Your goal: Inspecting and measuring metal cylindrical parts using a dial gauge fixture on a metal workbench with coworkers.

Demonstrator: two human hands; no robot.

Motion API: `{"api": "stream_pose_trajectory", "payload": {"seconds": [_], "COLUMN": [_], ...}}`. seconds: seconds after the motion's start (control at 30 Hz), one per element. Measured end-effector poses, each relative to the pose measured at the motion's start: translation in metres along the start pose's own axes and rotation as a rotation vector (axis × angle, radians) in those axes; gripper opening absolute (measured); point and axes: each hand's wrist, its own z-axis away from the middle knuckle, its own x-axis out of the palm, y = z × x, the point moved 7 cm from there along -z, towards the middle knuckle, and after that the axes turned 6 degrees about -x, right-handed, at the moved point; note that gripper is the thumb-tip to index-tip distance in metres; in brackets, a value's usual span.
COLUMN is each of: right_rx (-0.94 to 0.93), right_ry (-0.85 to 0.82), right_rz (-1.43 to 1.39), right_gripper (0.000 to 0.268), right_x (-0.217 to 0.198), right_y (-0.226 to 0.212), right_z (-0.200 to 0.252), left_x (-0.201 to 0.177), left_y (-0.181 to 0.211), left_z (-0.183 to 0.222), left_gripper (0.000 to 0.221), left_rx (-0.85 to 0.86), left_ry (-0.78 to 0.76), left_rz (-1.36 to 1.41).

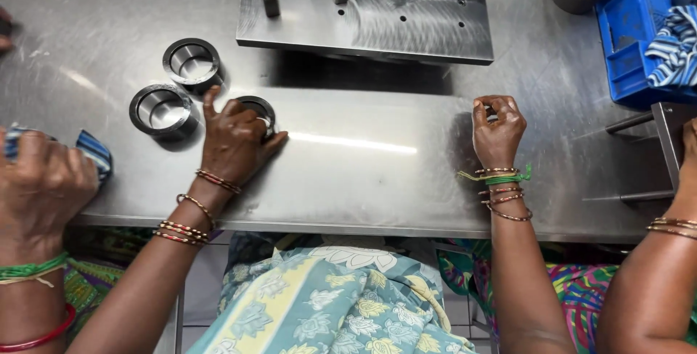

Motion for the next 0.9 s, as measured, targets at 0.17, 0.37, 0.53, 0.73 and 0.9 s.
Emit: {"api": "stream_pose_trajectory", "payload": {"seconds": [0.17,0.37,0.53,0.73,0.9], "right_rx": [0.008,-0.006,-0.031,0.027,0.069], "right_ry": [-0.012,0.030,0.087,0.008,-0.059], "right_rz": [-0.022,0.047,0.026,0.090,0.095], "right_gripper": [0.003,0.004,0.005,0.005,0.006], "right_x": [0.002,0.001,0.002,0.005,0.023], "right_y": [0.002,0.012,0.025,0.021,0.039], "right_z": [0.001,0.002,0.006,0.004,0.008], "left_x": [0.006,0.027,0.022,0.043,0.028], "left_y": [-0.053,-0.118,-0.165,-0.196,-0.050], "left_z": [0.002,-0.004,-0.008,0.009,-0.036], "left_gripper": [0.045,0.119,0.113,0.095,0.073], "left_rx": [-0.139,-0.369,-0.556,-0.816,-0.293], "left_ry": [-0.044,-0.124,-0.094,-0.056,0.034], "left_rz": [-0.210,-0.123,-0.248,0.168,-0.008]}}
